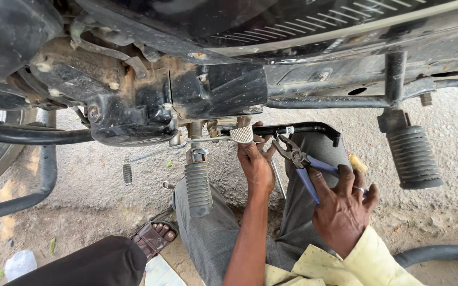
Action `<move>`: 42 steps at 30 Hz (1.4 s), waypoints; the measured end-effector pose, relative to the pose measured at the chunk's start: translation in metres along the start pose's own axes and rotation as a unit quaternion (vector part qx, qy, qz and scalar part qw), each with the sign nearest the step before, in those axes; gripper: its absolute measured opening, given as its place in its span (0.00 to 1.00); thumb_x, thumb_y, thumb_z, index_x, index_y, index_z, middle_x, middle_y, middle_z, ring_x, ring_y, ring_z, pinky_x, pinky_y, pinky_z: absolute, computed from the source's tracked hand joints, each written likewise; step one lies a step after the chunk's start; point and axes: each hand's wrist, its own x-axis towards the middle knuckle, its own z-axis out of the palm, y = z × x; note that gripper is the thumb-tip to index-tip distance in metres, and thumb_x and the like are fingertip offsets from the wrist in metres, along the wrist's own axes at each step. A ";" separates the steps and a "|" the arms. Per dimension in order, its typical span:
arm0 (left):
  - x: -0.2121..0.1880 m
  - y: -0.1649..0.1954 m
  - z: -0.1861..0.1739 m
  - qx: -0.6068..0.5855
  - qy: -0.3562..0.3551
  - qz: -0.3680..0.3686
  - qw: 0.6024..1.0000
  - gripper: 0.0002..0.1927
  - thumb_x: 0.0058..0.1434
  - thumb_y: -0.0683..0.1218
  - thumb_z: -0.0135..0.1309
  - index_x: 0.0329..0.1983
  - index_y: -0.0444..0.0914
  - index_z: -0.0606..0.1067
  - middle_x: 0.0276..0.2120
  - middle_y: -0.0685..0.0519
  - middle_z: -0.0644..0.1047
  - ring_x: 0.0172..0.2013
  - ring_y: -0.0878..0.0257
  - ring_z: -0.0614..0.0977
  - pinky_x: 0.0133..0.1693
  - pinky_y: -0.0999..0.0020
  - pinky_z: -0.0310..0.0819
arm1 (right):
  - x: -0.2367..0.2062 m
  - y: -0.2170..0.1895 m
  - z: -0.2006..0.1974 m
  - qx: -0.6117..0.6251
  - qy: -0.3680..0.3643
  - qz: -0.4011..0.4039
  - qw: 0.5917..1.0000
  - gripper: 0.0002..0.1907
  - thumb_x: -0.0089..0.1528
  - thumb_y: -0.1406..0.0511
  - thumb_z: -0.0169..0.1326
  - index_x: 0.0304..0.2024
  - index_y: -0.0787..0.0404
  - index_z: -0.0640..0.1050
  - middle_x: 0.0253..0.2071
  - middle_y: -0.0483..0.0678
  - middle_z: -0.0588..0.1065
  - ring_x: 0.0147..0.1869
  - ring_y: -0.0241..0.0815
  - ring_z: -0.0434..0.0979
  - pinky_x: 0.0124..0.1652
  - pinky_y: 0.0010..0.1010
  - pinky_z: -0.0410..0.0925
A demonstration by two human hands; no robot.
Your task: The person sits on the ground and works on the motorcycle's footpeg and brake lever assembly. They use pliers to adjust a cable or spring and a screwdriver to tighten or loosen a screw on the mechanism.
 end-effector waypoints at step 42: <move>0.003 -0.019 -0.002 -0.066 -0.034 0.041 0.996 0.23 0.66 0.64 0.53 0.45 0.40 0.70 0.61 0.45 0.71 0.60 0.45 0.76 0.52 0.46 0.82 | -0.012 -0.024 -0.004 0.024 0.019 0.058 0.998 0.33 0.54 0.71 0.50 0.64 0.54 0.72 0.64 0.65 0.61 0.71 0.65 0.60 0.68 0.67 0.48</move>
